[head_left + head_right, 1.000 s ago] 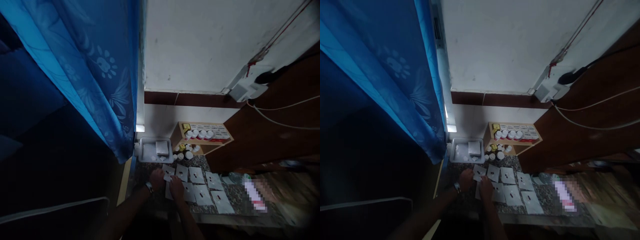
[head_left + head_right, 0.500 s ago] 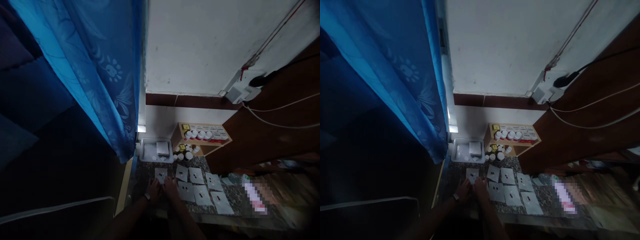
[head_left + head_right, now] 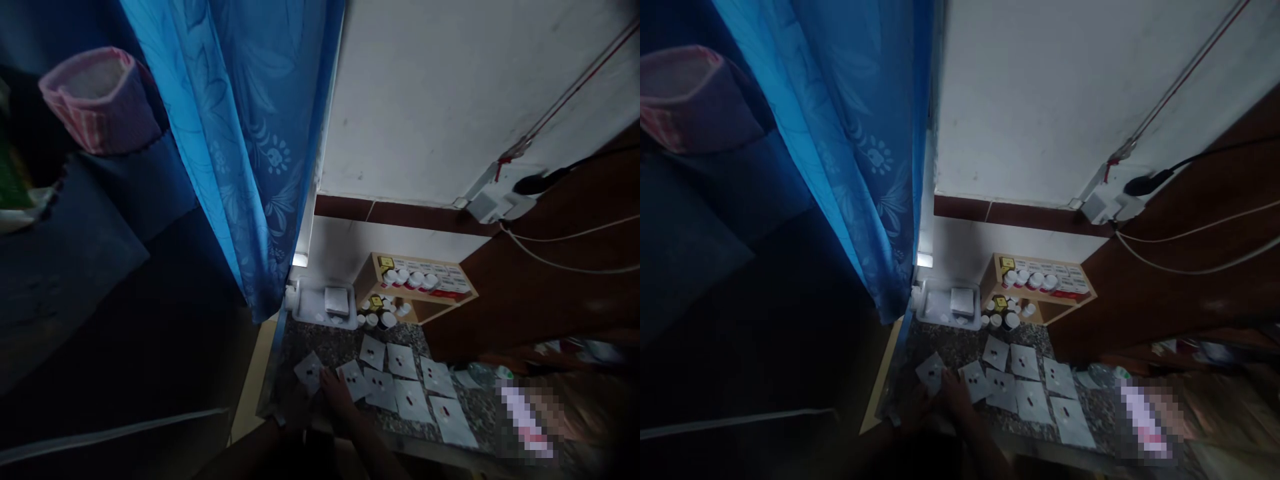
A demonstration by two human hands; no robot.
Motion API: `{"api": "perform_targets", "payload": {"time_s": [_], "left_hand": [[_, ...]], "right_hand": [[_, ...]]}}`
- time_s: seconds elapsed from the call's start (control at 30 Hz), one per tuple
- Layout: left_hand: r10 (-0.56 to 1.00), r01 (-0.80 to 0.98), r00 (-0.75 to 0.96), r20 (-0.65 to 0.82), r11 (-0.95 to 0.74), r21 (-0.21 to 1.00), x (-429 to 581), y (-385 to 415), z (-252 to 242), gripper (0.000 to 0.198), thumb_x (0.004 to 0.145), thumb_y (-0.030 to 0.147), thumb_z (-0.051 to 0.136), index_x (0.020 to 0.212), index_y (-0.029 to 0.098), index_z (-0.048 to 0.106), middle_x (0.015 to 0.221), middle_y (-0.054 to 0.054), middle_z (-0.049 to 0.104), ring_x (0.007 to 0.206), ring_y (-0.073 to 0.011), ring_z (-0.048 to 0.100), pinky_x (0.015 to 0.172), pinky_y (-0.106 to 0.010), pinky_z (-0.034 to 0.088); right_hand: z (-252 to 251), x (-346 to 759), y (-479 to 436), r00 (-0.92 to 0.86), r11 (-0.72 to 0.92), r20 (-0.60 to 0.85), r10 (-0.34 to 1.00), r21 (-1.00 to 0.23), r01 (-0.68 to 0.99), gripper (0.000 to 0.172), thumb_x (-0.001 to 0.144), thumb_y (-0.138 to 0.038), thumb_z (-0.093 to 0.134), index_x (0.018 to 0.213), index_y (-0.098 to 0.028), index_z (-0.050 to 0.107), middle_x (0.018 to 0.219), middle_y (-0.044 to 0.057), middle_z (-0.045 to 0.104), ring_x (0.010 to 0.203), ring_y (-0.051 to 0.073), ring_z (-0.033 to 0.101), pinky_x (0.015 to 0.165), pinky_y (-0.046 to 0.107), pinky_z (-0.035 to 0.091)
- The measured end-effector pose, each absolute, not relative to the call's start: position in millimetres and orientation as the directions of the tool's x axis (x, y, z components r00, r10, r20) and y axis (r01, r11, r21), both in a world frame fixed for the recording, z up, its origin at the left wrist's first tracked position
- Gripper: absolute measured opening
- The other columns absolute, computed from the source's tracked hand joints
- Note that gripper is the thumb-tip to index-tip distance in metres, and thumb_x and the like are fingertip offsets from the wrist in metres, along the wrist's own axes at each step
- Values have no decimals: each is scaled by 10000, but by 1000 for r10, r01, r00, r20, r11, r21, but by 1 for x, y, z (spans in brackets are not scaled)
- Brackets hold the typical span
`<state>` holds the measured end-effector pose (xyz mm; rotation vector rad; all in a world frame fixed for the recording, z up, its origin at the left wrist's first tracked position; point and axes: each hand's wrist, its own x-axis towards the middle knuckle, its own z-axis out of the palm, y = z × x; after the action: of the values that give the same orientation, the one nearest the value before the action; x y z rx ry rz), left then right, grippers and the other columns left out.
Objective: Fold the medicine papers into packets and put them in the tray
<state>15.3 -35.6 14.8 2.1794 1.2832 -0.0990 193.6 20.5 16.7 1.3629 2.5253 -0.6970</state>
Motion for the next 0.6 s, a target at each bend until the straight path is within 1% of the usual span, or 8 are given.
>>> {"api": "perform_targets", "payload": {"time_s": [0.07, 0.13, 0.2, 0.3, 0.4, 0.47, 0.53, 0.6], "left_hand": [[818, 844, 480, -317, -333, 420, 9, -38, 16, 579, 841, 522, 465, 1387, 391, 324, 1455, -63, 326, 1312, -339, 271, 1046, -546, 222], [855, 869, 433, -285, -311, 386, 4, -40, 18, 625, 805, 579, 492, 1382, 389, 343, 1479, -77, 282, 1340, -376, 206, 1041, -576, 196], [861, 881, 414, -297, -296, 369, 2, -40, 22, 650, 791, 614, 495, 1381, 384, 349, 1492, -98, 249, 1352, -393, 172, 1037, -594, 171], [831, 893, 410, -377, -281, 352, 2, -36, 30, 633, 803, 639, 459, 1381, 415, 326, 1501, -108, 219, 1358, -396, 158, 1026, -636, 119], [800, 904, 400, -448, -265, 335, 5, -32, 41, 607, 834, 618, 425, 1392, 429, 280, 1509, -106, 193, 1363, -397, 132, 999, -682, 90], [789, 905, 400, -467, -258, 338, 7, -29, 48, 592, 853, 593, 409, 1400, 421, 264, 1507, -110, 195, 1363, -393, 135, 990, -697, 83], [789, 902, 399, -467, -248, 353, 10, -26, 55, 575, 867, 580, 388, 1402, 409, 268, 1499, -120, 216, 1358, -389, 156, 989, -703, 76], [793, 899, 397, -462, -237, 367, 11, -25, 60, 557, 874, 579, 369, 1397, 407, 285, 1493, -118, 234, 1354, -388, 173, 992, -701, 74]], "right_hand": [[16, 193, 21, -549, 460, -373, 748, -307, 833, 495, 833, -91, 381, 1297, -231, 485, 1411, 101, 405, 1301, 241, 359, 1069, 554, 218], [16, 191, 23, -543, 455, -368, 755, -301, 838, 487, 825, -88, 385, 1271, -239, 512, 1387, 92, 443, 1283, 237, 385, 1070, 538, 231], [17, 188, 25, -538, 452, -369, 758, -299, 841, 452, 834, -113, 393, 1247, -231, 534, 1362, 93, 474, 1268, 238, 402, 1077, 523, 226], [17, 181, 24, -507, 426, -367, 779, -282, 859, 413, 854, -175, 412, 1248, -209, 530, 1353, 109, 480, 1257, 247, 407, 1083, 510, 212], [14, 173, 16, -461, 397, -349, 816, -242, 885, 434, 857, -196, 419, 1285, -195, 490, 1366, 129, 459, 1270, 267, 381, 1076, 527, 195], [13, 169, 9, -446, 386, -334, 830, -233, 893, 452, 864, -188, 398, 1311, -188, 460, 1383, 138, 435, 1286, 273, 353, 1074, 543, 175], [14, 165, 6, -434, 367, -326, 840, -250, 896, 465, 867, -172, 375, 1328, -190, 440, 1393, 135, 423, 1293, 267, 340, 1072, 543, 167], [18, 163, 8, -415, 333, -322, 851, -280, 900, 473, 862, -158, 373, 1328, -198, 442, 1376, 128, 447, 1269, 255, 372, 1067, 505, 200]]}}
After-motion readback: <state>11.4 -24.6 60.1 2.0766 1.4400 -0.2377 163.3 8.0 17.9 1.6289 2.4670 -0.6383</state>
